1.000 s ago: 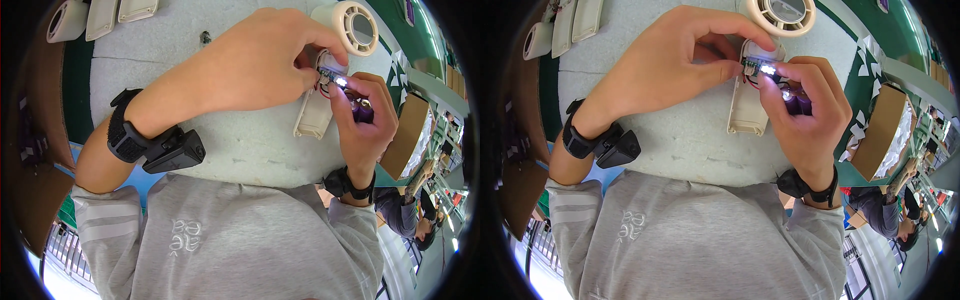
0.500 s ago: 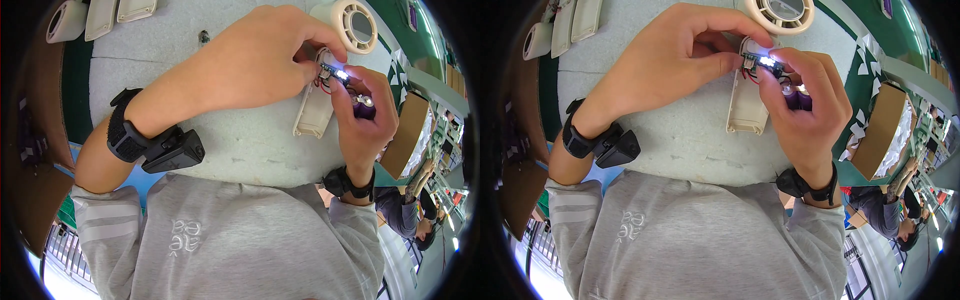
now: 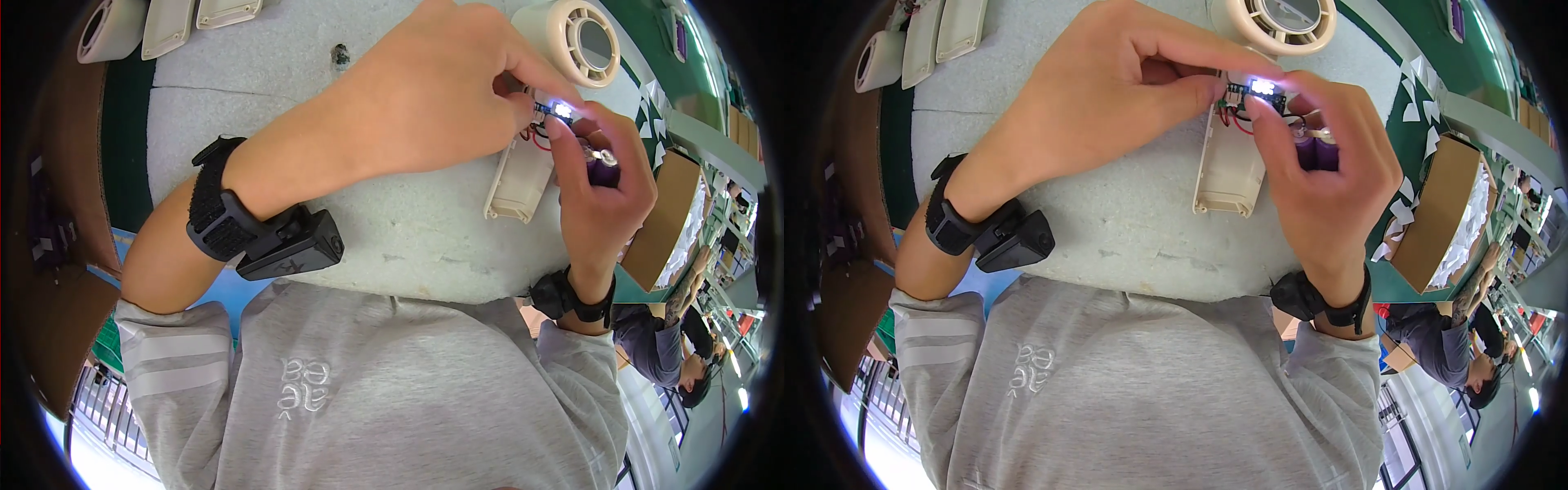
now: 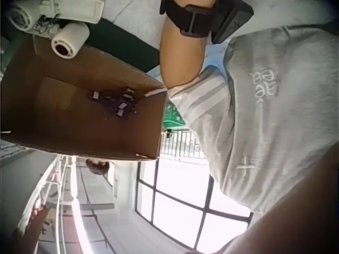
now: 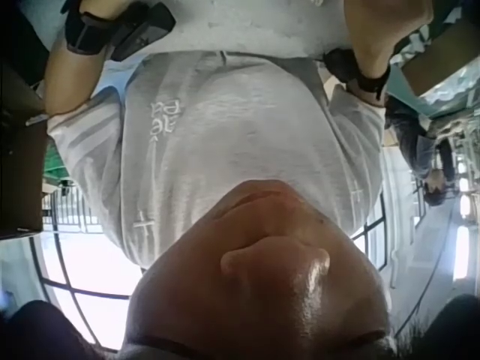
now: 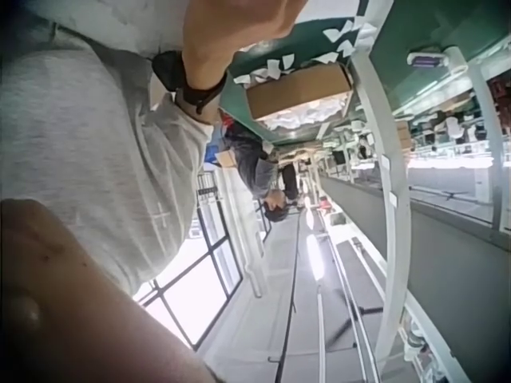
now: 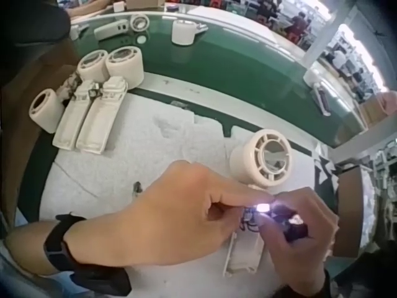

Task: The person connects a battery to a circuit board, fits them into a plastic housing, and sets the assembly aside before repeating the process with another unit.

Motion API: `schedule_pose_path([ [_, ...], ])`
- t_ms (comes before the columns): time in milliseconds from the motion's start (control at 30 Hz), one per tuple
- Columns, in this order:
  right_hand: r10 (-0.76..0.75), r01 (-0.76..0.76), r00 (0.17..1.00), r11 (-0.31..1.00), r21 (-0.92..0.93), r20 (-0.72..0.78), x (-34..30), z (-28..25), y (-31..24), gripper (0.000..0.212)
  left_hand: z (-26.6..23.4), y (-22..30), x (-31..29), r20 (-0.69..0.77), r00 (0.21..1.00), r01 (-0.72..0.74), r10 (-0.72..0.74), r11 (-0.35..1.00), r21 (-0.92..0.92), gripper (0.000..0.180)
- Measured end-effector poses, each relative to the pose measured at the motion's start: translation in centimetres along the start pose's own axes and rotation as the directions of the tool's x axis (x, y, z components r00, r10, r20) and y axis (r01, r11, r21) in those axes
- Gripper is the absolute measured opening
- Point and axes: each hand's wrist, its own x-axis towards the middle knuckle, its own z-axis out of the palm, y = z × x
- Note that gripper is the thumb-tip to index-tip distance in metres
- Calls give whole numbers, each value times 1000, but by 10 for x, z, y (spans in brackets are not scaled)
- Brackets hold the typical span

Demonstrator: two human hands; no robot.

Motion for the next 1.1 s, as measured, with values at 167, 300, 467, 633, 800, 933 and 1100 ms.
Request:
schedule_pose_path([
  [167,268,-271,962,961,61,54,1,-5,-1,19,-2,-2,3,61,996,-78,72,992,98,24],
  [300,365,-405,896,906,123,254,9,-12,-6,24,-2,-2,3,69,990,-132,123,979,152,24],
  [467,374,-590,744,756,283,554,8,-32,-2,42,5,-8,1,-17,979,-200,203,974,107,25],
  [633,291,-657,671,659,366,682,11,-41,-2,62,4,-10,-1,-134,955,-231,264,947,225,27],
  [800,120,-341,830,881,327,544,6,-32,13,69,-4,-5,-1,-144,985,-74,92,990,123,28],
  [933,247,-439,808,857,268,534,8,-36,3,65,-3,-9,4,-129,828,-476,545,807,349,27],
  [1100,379,-680,693,627,380,613,14,-50,4,44,-5,7,4,-117,962,228,-248,960,-159,28],
])
